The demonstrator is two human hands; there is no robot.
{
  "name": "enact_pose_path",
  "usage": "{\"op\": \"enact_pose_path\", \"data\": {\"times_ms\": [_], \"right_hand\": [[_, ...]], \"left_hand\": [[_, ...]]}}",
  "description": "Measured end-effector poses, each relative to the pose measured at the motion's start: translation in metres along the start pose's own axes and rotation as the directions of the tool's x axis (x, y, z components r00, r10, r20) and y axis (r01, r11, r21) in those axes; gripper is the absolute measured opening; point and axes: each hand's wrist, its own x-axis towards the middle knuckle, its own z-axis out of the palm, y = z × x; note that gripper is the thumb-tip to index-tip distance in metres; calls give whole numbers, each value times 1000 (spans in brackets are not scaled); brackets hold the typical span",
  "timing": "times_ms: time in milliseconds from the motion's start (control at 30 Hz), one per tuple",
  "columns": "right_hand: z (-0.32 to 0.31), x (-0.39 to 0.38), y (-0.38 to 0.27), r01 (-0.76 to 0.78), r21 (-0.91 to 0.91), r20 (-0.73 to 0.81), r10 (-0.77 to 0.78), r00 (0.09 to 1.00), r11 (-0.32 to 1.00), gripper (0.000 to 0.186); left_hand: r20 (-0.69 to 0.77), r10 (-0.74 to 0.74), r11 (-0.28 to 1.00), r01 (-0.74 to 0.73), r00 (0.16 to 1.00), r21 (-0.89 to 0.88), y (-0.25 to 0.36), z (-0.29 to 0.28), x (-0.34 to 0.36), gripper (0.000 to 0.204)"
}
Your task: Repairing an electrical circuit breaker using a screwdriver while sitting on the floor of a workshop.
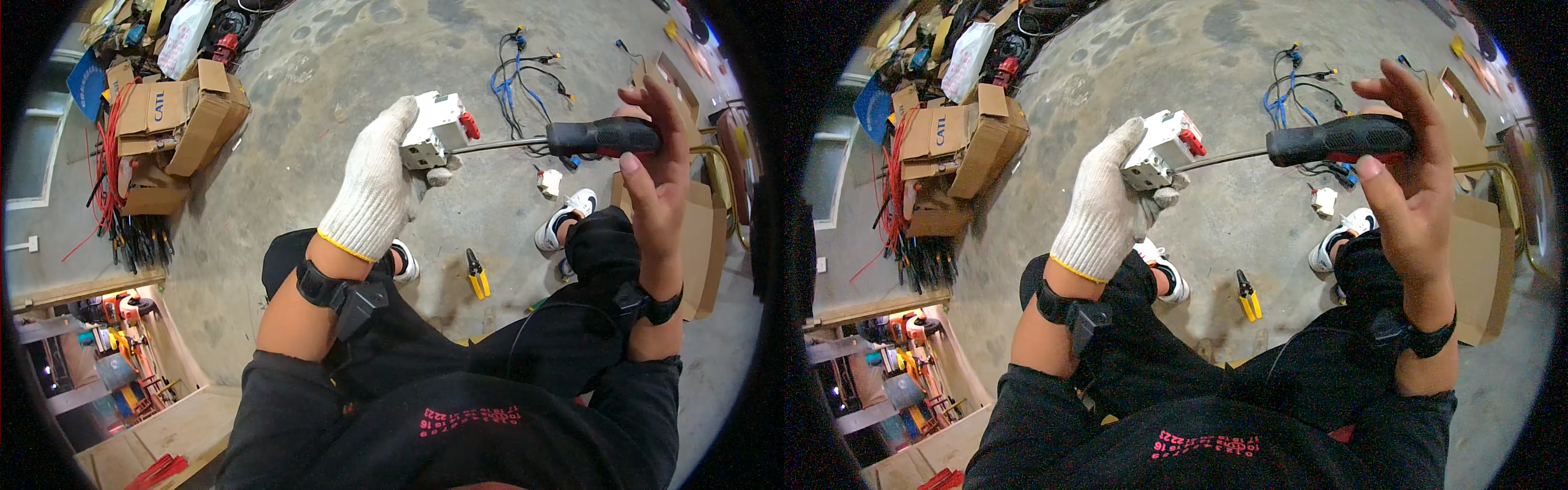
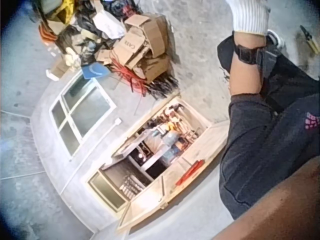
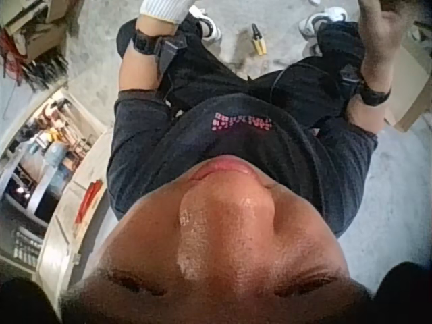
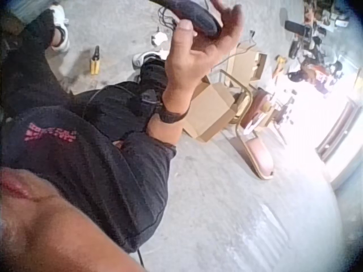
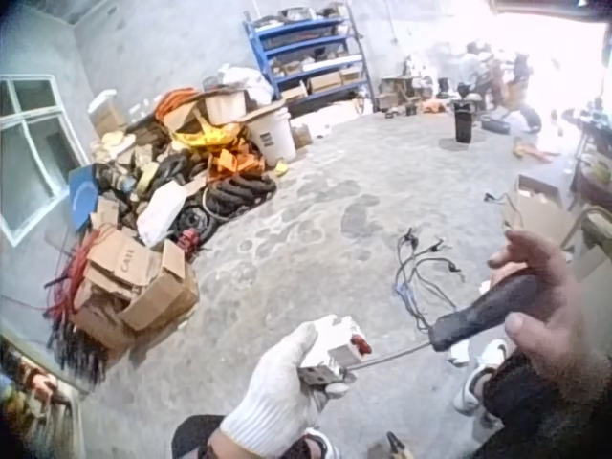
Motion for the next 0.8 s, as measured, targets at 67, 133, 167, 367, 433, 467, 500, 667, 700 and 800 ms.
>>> {"op": "enact_pose_path", "data": {"times_ms": [67, 133, 167, 367, 433, 467, 500, 667, 700, 800], "right_hand": [[6, 3, -2, 43, 138, -48, -37, 998, 990, 48], [-1, 2, 2, -147, 89, 12, 147, 989, 985, 46], [-6, 2, 6, -330, 30, 60, 328, 943, 943, 45], [-10, 5, 10, -314, -153, 105, 331, 938, 937, 48], [-8, 7, 6, -149, -62, 82, 154, 985, 987, 51], [-8, 8, 5, -156, -2, 80, 155, 985, 988, 53], [-8, 10, 4, -160, 61, 79, 155, 985, 985, 55], [-24, 10, 18, -575, -65, 122, 578, 807, 816, 44], [-21, 9, 18, -573, -70, 130, 576, 807, 817, 44], [-13, 11, 21, -60, 51, 9, 60, 998, 997, 47]], "left_hand": [[-10, -7, 999, 8, 1000, 35, -1, 0, 0, 38], [-21, -12, 997, 14, 1000, 71, -1, -2, 1, 40], [-27, -34, 997, 36, 999, 72, -1, -5, 3, 39], [-5, -123, 992, 123, 992, -6, -3, -7, 3, 34], [-6, -150, 988, 149, 989, -29, -3, -6, 3, 34], [45, -165, 985, 167, 985, -50, -2, -7, 3, 34], [94, -175, 981, 182, 980, -70, -1, -7, 3, 33], [35, -156, 986, 158, 987, -58, 5, -1, -7, 33], [22, -172, 983, 173, 985, -54, 6, 0, -9, 32], [95, -150, 983, 158, 984, -89, 2, -7, -1, 34]]}}
